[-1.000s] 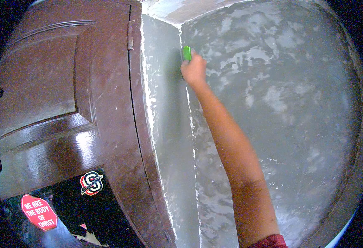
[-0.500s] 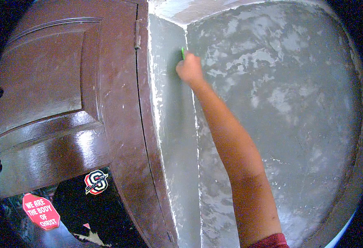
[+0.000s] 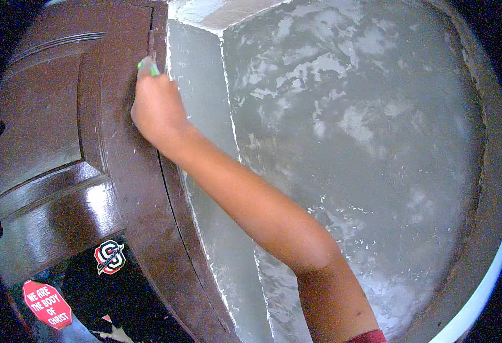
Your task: The person uses a green plastic scraper to apply a grey compound to the wall surface next to a brown door. They repeatedly scrape excess compound from the tool onto a red bucket lid and continue smoothing the wall area.
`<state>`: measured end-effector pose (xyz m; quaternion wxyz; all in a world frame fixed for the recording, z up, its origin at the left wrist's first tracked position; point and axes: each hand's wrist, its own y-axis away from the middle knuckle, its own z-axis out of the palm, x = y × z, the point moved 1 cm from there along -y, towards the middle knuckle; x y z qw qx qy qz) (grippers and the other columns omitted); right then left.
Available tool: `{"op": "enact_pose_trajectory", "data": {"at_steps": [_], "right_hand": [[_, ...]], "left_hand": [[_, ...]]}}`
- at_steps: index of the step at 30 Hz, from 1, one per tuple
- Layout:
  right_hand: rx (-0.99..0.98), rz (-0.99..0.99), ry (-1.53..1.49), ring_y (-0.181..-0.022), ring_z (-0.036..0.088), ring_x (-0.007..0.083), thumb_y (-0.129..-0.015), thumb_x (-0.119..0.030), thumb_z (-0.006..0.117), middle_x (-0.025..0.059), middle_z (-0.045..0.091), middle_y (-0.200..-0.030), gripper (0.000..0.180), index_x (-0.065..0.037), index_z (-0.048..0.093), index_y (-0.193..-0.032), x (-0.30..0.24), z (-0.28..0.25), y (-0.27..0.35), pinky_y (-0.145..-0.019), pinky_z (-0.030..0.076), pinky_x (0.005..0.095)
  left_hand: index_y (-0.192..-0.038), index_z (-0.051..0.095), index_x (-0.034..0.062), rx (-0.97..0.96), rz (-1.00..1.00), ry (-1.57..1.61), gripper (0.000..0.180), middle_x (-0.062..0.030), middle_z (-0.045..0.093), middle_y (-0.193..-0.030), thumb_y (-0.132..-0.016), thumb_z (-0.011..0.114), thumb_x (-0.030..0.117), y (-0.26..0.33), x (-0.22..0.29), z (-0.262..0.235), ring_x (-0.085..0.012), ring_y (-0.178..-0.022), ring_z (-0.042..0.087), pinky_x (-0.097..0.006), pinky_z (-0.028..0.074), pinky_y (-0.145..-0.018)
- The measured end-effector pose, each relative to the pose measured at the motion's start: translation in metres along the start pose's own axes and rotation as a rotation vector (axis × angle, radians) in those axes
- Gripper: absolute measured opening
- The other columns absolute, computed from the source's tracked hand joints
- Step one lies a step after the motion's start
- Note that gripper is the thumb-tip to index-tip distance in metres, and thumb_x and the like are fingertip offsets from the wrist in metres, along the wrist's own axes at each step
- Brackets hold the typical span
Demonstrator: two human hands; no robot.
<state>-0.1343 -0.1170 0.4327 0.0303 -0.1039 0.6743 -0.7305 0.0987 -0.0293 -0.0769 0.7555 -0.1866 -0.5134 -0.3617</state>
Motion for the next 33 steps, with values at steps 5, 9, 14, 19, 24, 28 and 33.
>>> {"op": "enact_pose_trajectory", "data": {"at_steps": [5, 9, 14, 19, 24, 28, 33], "right_hand": [[0.186, 0.081, -0.027, -0.079, 0.064, 0.0413, -0.073, -0.001, 0.058, 0.0271, 0.064, -0.080, 0.030, 0.003, 0.062, -0.102, 0.053, -0.041, -0.020, -0.071, 0.050, 0.0456], [0.196, 0.222, 0.019, -0.087, 0.063, 0.0410, -0.073, -0.002, 0.059, 0.0267, 0.064, -0.088, 0.030, 0.002, 0.061, -0.103, 0.109, -0.035, -0.026, -0.076, 0.049, 0.0436], [0.209, 0.257, 0.099, -0.088, 0.061, 0.0438, -0.072, -0.002, 0.059, 0.0269, 0.063, -0.086, 0.025, 0.003, 0.060, -0.096, 0.153, -0.012, -0.028, -0.078, 0.049, 0.0479], [0.162, 0.291, 0.114, -0.091, 0.061, 0.0431, -0.074, -0.001, 0.056, 0.0274, 0.063, -0.093, 0.034, -0.001, 0.061, -0.108, 0.165, 0.005, -0.034, -0.080, 0.049, 0.0461], [0.051, 0.135, 0.102, -0.088, 0.061, 0.0438, -0.071, 0.001, 0.055, 0.0283, 0.063, -0.091, 0.040, 0.001, 0.060, -0.110, 0.139, 0.024, -0.040, -0.080, 0.050, 0.0463], [-0.070, 0.038, 0.003, -0.085, 0.061, 0.0453, -0.068, 0.002, 0.055, 0.0298, 0.062, -0.084, 0.034, 0.005, 0.059, -0.102, 0.088, 0.028, -0.037, -0.079, 0.051, 0.0481], [0.081, -0.064, -0.113, -0.078, 0.061, 0.0485, -0.070, 0.002, 0.055, 0.0332, 0.060, -0.078, 0.026, 0.008, 0.060, -0.095, 0.039, 0.010, -0.033, -0.077, 0.050, 0.0504]], "left_hand": [[-0.102, 0.065, -0.0012, -0.046, 0.032, -0.057, 0.040, 0.0013, 0.047, -0.061, -0.093, 0.052, 0.036, -0.003, 0.000, -0.004, -0.0077, -0.051, 0.038, -0.024, 0.027, -0.046], [-0.098, 0.064, -0.0008, 0.045, -0.049, 0.006, 0.036, 0.0007, 0.047, -0.061, -0.093, 0.053, 0.033, 0.003, -0.006, -0.012, -0.0080, -0.051, 0.038, -0.024, 0.028, -0.047], [-0.088, 0.063, 0.0023, 0.062, -0.046, 0.058, 0.031, 0.0005, 0.047, -0.061, -0.094, 0.053, 0.031, 0.004, -0.013, -0.024, -0.0091, -0.052, 0.039, -0.025, 0.028, -0.048], [-0.085, 0.063, 0.0045, 0.265, -0.072, 0.027, 0.031, 0.0010, 0.048, -0.061, -0.094, 0.051, 0.032, 0.002, -0.020, -0.026, -0.0094, -0.054, 0.040, -0.025, 0.030, -0.050], [-0.078, 0.059, 0.0061, 0.256, -0.038, -0.037, 0.033, 0.0009, 0.048, -0.063, -0.095, 0.050, 0.033, -0.006, -0.012, -0.012, -0.0090, -0.055, 0.041, -0.026, 0.031, -0.052], [-0.078, 0.058, 0.0048, 0.207, -0.025, 0.032, 0.033, 0.0009, 0.048, -0.065, -0.094, 0.049, 0.032, -0.015, -0.005, -0.002, -0.0090, -0.056, 0.041, -0.025, 0.030, -0.052], [-0.090, 0.064, 0.0000, 0.111, -0.024, 0.085, 0.034, 0.0010, 0.053, -0.069, -0.094, 0.049, 0.031, -0.029, -0.009, 0.005, -0.0085, -0.057, 0.042, -0.024, 0.030, -0.052]]}}
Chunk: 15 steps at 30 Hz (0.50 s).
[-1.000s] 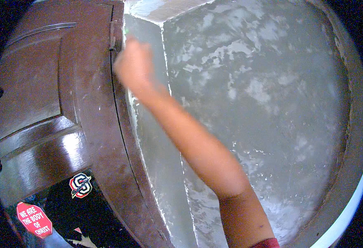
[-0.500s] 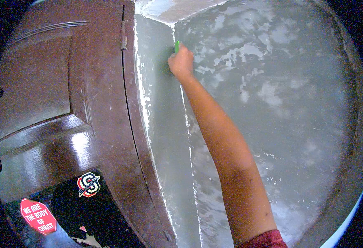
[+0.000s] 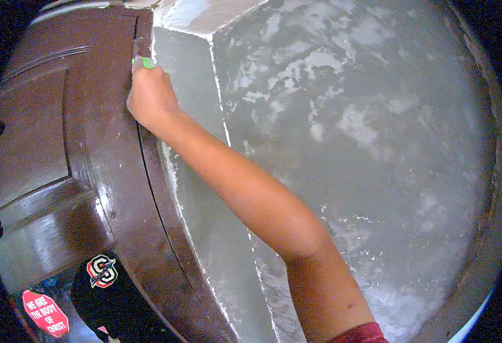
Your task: The person uses a green plastic scraper to apply a grey compound to the wall surface next to a brown door. They repeatedly scrape excess compound from the tool onto a red bucket lid and continue smoothing the wall area.
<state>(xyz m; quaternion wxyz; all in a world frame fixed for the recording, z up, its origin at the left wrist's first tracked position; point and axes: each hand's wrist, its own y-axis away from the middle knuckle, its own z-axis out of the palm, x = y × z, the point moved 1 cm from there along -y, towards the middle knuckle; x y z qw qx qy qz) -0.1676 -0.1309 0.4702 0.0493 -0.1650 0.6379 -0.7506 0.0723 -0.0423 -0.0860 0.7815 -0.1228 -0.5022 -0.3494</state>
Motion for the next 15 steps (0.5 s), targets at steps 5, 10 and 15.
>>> {"op": "enact_pose_trajectory", "data": {"at_steps": [5, 10, 15], "right_hand": [[0.207, 0.027, 0.027, -0.082, 0.062, 0.0446, -0.072, 0.000, 0.056, 0.0289, 0.062, -0.081, 0.022, 0.004, 0.061, -0.093, 0.042, -0.040, -0.010, -0.077, 0.051, 0.0481], [0.182, 0.206, 0.187, -0.085, 0.061, 0.0452, -0.073, 0.000, 0.057, 0.0278, 0.063, -0.084, 0.026, 0.004, 0.058, -0.098, 0.103, -0.029, -0.012, -0.079, 0.049, 0.0489], [0.050, 0.317, 0.273, -0.089, 0.060, 0.0461, -0.075, 0.000, 0.053, 0.0302, 0.062, -0.090, 0.030, 0.004, 0.056, -0.104, 0.124, -0.003, -0.013, -0.080, 0.049, 0.0498]], "left_hand": [[-0.092, 0.065, -0.0005, 0.075, -0.012, -0.077, 0.035, 0.0008, 0.054, -0.069, -0.094, 0.049, 0.031, 0.000, -0.006, -0.005, -0.0084, -0.057, 0.042, -0.024, 0.030, -0.052], [-0.094, 0.065, -0.0010, 0.157, -0.019, -0.115, 0.036, 0.0007, 0.056, -0.070, -0.094, 0.050, 0.032, 0.002, -0.015, -0.017, -0.0083, -0.057, 0.042, -0.024, 0.031, -0.052], [-0.096, 0.066, -0.0012, 0.230, -0.054, -0.122, 0.037, 0.0004, 0.057, -0.071, -0.093, 0.050, 0.032, -0.001, -0.019, -0.024, -0.0083, -0.057, 0.043, -0.024, 0.031, -0.052]]}}
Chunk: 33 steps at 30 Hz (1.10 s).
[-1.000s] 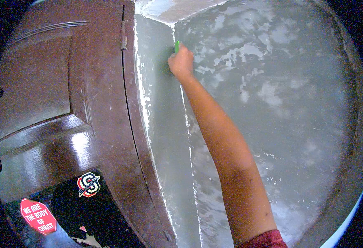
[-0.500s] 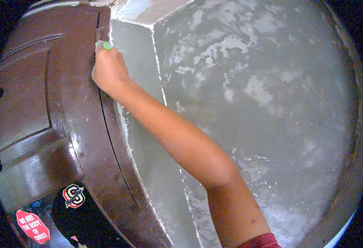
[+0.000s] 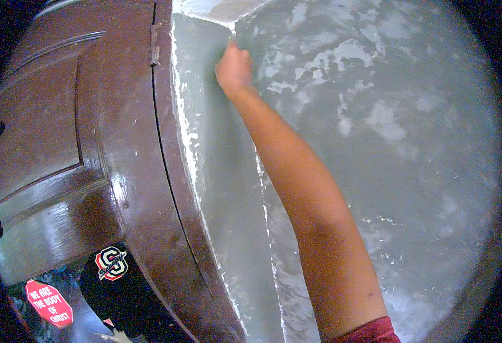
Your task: The person uses a green plastic scraper to apply a grey compound to the wall surface next to a brown door. They repeatedly scrape excess compound from the tool onto a red bucket lid and continue smoothing the wall area.
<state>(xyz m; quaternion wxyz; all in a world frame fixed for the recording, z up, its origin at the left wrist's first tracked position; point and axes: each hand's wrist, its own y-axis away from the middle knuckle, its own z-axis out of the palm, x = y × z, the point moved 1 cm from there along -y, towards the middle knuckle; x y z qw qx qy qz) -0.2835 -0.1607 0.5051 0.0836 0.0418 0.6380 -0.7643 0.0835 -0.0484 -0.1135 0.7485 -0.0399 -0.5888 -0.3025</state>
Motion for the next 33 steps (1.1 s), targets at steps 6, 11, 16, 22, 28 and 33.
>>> {"op": "enact_pose_trajectory", "data": {"at_steps": [6, 11, 16, 22, 28, 33], "right_hand": [[-0.018, -0.214, -0.045, -0.084, 0.061, 0.0466, -0.074, 0.001, 0.051, 0.0303, 0.062, -0.085, 0.029, 0.005, 0.060, -0.102, -0.033, 0.013, 0.008, -0.079, 0.050, 0.0491], [-0.093, -0.345, -0.146, -0.080, 0.062, 0.0465, -0.072, 0.002, 0.051, 0.0297, 0.062, -0.079, 0.031, 0.006, 0.060, -0.101, -0.083, 0.001, 0.026, -0.078, 0.051, 0.0493], [-0.001, -0.471, -0.226, -0.076, 0.062, 0.0463, -0.072, 0.001, 0.053, 0.0279, 0.063, -0.080, 0.036, 0.006, 0.058, -0.107, -0.109, -0.020, 0.039, -0.077, 0.050, 0.0506], [0.230, -0.226, -0.183, -0.081, 0.063, 0.0427, -0.074, -0.002, 0.056, 0.0268, 0.064, -0.084, 0.031, 0.002, 0.061, -0.104, -0.053, -0.036, -0.007, -0.077, 0.050, 0.0482], [0.172, -0.022, -0.113, -0.086, 0.063, 0.0436, -0.071, -0.001, 0.058, 0.0273, 0.064, -0.086, 0.029, 0.003, 0.062, -0.099, -0.005, -0.003, -0.030, -0.079, 0.050, 0.0466], [0.056, -0.169, -0.060, -0.086, 0.062, 0.0440, -0.069, 0.000, 0.056, 0.0285, 0.063, -0.085, 0.026, 0.003, 0.064, -0.094, -0.036, 0.024, -0.030, -0.081, 0.050, 0.0464]], "left_hand": [[-0.094, 0.067, -0.0006, -0.055, 0.105, 0.014, 0.035, 0.0007, 0.057, -0.070, -0.094, 0.049, 0.030, 0.009, 0.014, 0.008, -0.0087, -0.057, 0.045, -0.023, 0.032, -0.053], [-0.095, 0.067, -0.0008, -0.074, 0.062, 0.008, 0.037, 0.0005, 0.057, -0.069, -0.095, 0.048, 0.031, 0.007, 0.020, 0.013, -0.0086, -0.057, 0.046, -0.023, 0.033, -0.053], [-0.097, 0.065, -0.0024, -0.058, 0.071, -0.036, 0.037, -0.0004, 0.056, -0.068, -0.095, 0.048, 0.030, -0.002, 0.018, 0.019, -0.0085, -0.057, 0.046, -0.023, 0.033, -0.052], [-0.101, 0.064, -0.0023, -0.104, 0.098, 0.016, 0.034, -0.0026, 0.058, -0.073, -0.096, 0.049, 0.027, 0.001, 0.029, 0.018, -0.0101, -0.058, 0.047, -0.025, 0.037, -0.054], [-0.103, 0.063, -0.0015, -0.098, 0.088, 0.011, 0.033, -0.0033, 0.060, -0.076, -0.096, 0.049, 0.027, -0.003, 0.035, 0.012, -0.0110, -0.060, 0.049, -0.026, 0.039, -0.055], [-0.103, 0.063, -0.0010, -0.097, 0.087, -0.009, 0.033, -0.0030, 0.060, -0.077, -0.096, 0.049, 0.027, -0.011, 0.036, 0.006, -0.0107, -0.061, 0.049, -0.026, 0.039, -0.056]]}}
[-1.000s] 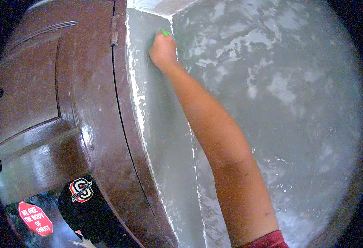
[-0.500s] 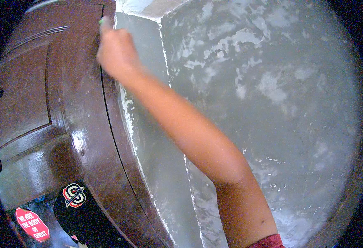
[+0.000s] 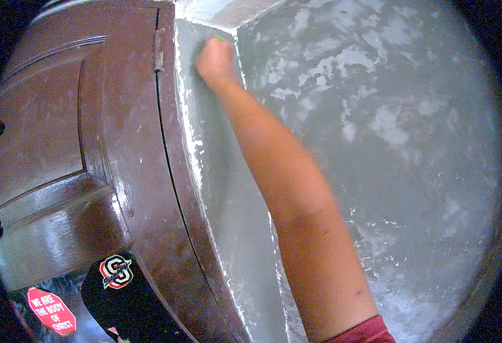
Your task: The person uses a green plastic scraper to apply a grey compound to the wall surface next to a brown door. They repeatedly scrape excess compound from the tool onto a red bucket lid and continue smoothing the wall area.
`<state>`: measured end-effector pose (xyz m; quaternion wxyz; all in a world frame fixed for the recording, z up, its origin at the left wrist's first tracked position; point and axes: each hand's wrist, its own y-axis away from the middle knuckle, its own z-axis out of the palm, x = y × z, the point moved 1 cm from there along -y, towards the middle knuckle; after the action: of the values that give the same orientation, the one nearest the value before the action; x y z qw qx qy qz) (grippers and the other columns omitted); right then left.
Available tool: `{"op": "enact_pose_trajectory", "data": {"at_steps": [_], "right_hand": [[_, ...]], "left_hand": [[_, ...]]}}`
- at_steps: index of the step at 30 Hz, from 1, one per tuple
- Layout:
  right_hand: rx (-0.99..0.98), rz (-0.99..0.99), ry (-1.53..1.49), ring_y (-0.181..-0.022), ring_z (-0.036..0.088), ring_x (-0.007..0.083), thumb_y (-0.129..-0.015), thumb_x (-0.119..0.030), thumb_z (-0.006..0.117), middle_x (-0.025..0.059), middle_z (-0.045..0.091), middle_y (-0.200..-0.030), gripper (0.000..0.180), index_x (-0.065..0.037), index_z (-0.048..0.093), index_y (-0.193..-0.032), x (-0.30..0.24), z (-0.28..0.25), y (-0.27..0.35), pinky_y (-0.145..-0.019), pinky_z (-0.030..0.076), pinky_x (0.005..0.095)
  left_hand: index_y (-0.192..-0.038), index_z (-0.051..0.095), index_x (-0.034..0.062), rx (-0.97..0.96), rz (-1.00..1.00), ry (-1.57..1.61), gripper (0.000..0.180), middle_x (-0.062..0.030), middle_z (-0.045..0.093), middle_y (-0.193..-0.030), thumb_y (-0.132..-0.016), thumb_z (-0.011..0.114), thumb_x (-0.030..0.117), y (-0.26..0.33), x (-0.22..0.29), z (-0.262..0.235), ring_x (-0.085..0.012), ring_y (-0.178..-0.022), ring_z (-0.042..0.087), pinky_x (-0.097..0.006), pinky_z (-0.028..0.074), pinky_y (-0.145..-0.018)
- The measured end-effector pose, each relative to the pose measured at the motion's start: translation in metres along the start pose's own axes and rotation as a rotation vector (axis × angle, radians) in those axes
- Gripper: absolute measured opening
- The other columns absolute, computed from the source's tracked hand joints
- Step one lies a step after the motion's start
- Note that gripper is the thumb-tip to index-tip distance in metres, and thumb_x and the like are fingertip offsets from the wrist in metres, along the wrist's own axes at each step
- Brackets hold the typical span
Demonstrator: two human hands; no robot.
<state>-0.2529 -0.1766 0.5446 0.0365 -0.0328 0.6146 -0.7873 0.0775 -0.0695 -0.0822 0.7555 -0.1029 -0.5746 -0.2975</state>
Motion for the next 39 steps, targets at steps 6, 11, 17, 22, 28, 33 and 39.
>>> {"op": "enact_pose_trajectory", "data": {"at_steps": [6, 11, 17, 22, 28, 33, 39], "right_hand": [[0.044, -0.224, -0.153, -0.081, 0.063, 0.0437, -0.069, -0.002, 0.056, 0.0277, 0.063, -0.081, 0.025, 0.002, 0.066, -0.092, -0.079, -0.006, 0.016, -0.079, 0.052, 0.0463], [0.201, -0.187, -0.217, -0.081, 0.063, 0.0419, -0.069, -0.001, 0.057, 0.0273, 0.063, -0.081, 0.025, 0.002, 0.065, -0.093, -0.060, -0.042, 0.006, -0.076, 0.052, 0.0457], [0.249, 0.030, -0.065, -0.083, 0.063, 0.0421, -0.070, -0.001, 0.059, 0.0270, 0.064, -0.083, 0.033, 0.002, 0.063, -0.103, 0.012, -0.041, -0.018, -0.078, 0.051, 0.0450], [0.233, 0.130, -0.085, -0.086, 0.062, 0.0428, -0.071, 0.000, 0.058, 0.0291, 0.063, -0.085, 0.040, 0.004, 0.060, -0.110, 0.031, -0.014, -0.032, -0.079, 0.049, 0.0460], [0.176, 0.196, 0.033, -0.090, 0.062, 0.0416, -0.071, -0.002, 0.059, 0.0278, 0.063, -0.095, 0.028, 0.005, 0.063, -0.099, 0.025, 0.001, -0.040, -0.082, 0.050, 0.0461], [0.004, 0.178, 0.123, -0.090, 0.063, 0.0404, -0.071, -0.008, 0.062, 0.0264, 0.064, -0.095, 0.019, 0.004, 0.066, -0.085, 0.016, 0.009, -0.043, -0.082, 0.051, 0.0440], [-0.050, 0.074, 0.082, -0.092, 0.063, 0.0405, -0.071, -0.013, 0.064, 0.0274, 0.065, -0.094, 0.023, 0.006, 0.066, -0.084, -0.022, 0.008, -0.054, -0.082, 0.051, 0.0427]], "left_hand": [[-0.104, 0.064, -0.0005, -0.028, -0.001, -0.023, 0.033, -0.0026, 0.060, -0.078, -0.096, 0.048, 0.027, -0.004, -0.007, 0.004, -0.0103, -0.062, 0.049, -0.026, 0.039, -0.056], [-0.105, 0.064, 0.0000, -0.049, 0.023, -0.036, 0.033, -0.0023, 0.060, -0.079, -0.096, 0.048, 0.028, -0.002, -0.010, 0.003, -0.0100, -0.063, 0.049, -0.025, 0.039, -0.057], [-0.106, 0.064, 0.0005, -0.028, 0.028, -0.032, 0.033, -0.0019, 0.060, -0.080, -0.096, 0.047, 0.028, -0.001, -0.010, -0.008, -0.0097, -0.064, 0.049, -0.025, 0.039, -0.057], [-0.106, 0.064, 0.0009, 0.013, 0.032, -0.040, 0.033, -0.0016, 0.060, -0.081, -0.096, 0.047, 0.028, 0.000, -0.016, -0.011, -0.0094, -0.065, 0.049, -0.025, 0.039, -0.058], [-0.107, 0.064, 0.0015, 0.033, 0.055, -0.062, 0.033, -0.0012, 0.060, -0.083, -0.096, 0.047, 0.028, 0.002, -0.024, -0.018, -0.0090, -0.066, 0.049, -0.025, 0.038, -0.058], [-0.108, 0.064, 0.0019, 0.039, 0.068, -0.074, 0.034, -0.0009, 0.060, -0.083, -0.096, 0.046, 0.028, 0.005, -0.027, -0.024, -0.0087, -0.067, 0.049, -0.024, 0.038, -0.059], [-0.108, 0.064, 0.0025, 0.026, 0.070, -0.096, 0.034, -0.0006, 0.060, -0.085, -0.096, 0.046, 0.029, 0.003, -0.030, -0.025, -0.0083, -0.068, 0.049, -0.024, 0.038, -0.059]]}}
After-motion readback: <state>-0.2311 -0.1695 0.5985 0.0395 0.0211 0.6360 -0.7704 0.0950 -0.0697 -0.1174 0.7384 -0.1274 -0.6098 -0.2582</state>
